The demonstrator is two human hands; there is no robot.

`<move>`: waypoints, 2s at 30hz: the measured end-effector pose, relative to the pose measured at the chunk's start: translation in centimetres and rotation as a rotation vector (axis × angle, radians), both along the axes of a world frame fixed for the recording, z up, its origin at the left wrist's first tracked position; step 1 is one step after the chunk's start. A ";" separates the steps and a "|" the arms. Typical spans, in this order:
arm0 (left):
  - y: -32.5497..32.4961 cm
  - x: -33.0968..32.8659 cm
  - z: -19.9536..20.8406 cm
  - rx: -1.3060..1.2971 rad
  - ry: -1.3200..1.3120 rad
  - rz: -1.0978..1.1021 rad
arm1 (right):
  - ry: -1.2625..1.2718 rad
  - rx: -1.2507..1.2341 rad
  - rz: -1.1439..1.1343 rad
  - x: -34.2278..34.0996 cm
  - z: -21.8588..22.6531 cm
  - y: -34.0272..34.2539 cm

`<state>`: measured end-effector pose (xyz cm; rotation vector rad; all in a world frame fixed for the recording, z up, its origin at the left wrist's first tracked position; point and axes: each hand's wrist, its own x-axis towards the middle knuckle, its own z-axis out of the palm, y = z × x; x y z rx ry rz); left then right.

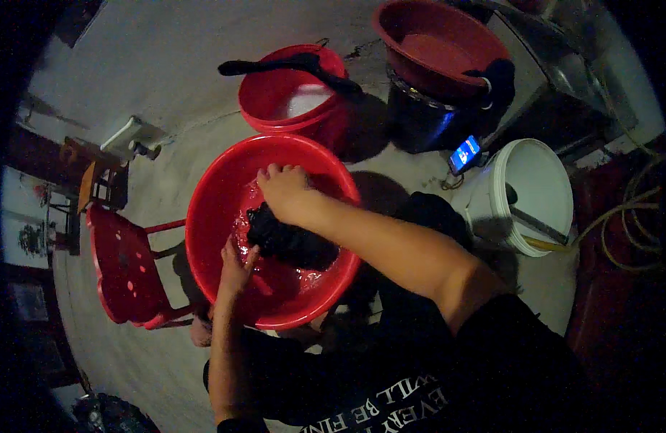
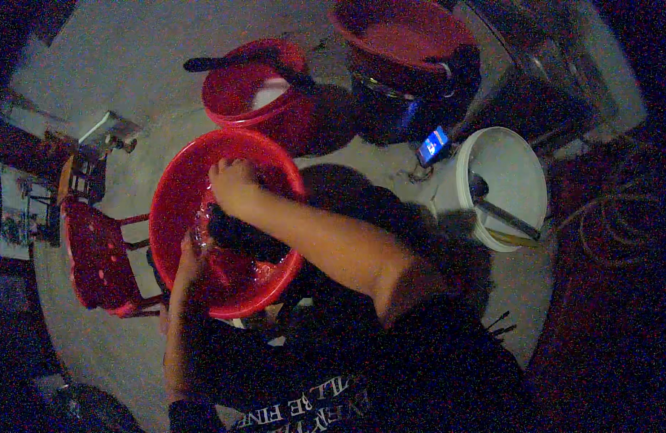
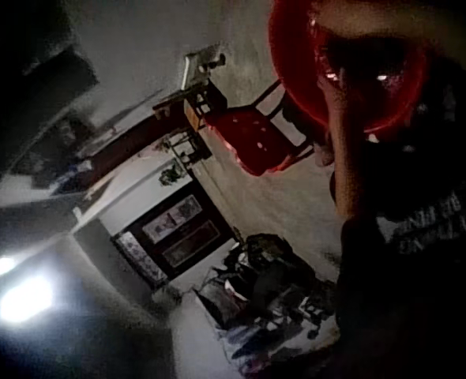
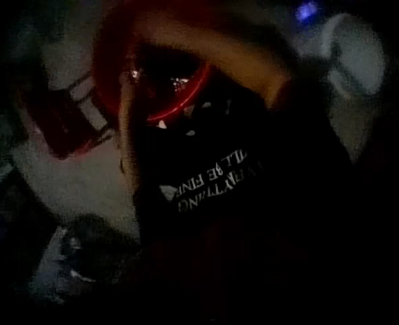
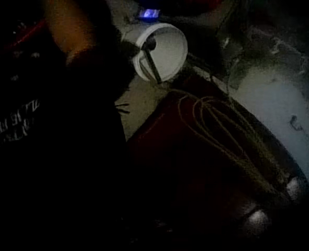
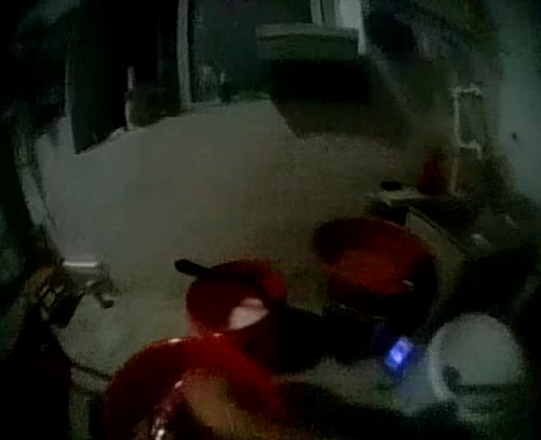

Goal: The person washes black clothing in a basin of soapy water by hand, rinses it with water from a bucket, and hangs it on a hanger to dry on a line.

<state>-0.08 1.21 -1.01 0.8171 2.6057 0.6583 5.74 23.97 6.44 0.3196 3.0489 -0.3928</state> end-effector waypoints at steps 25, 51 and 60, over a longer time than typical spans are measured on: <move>5.9 -0.1 10.4 -0.069 -0.007 -0.332 | -0.151 -0.016 0.114 2.9 2.2 4.9; 12.2 -3.5 -3.9 0.009 0.758 0.089 | -0.011 0.204 -0.154 2.8 0.3 6.4; 6.3 -4.0 5.1 0.286 -0.273 -0.072 | -0.044 0.119 -0.069 3.1 0.6 7.1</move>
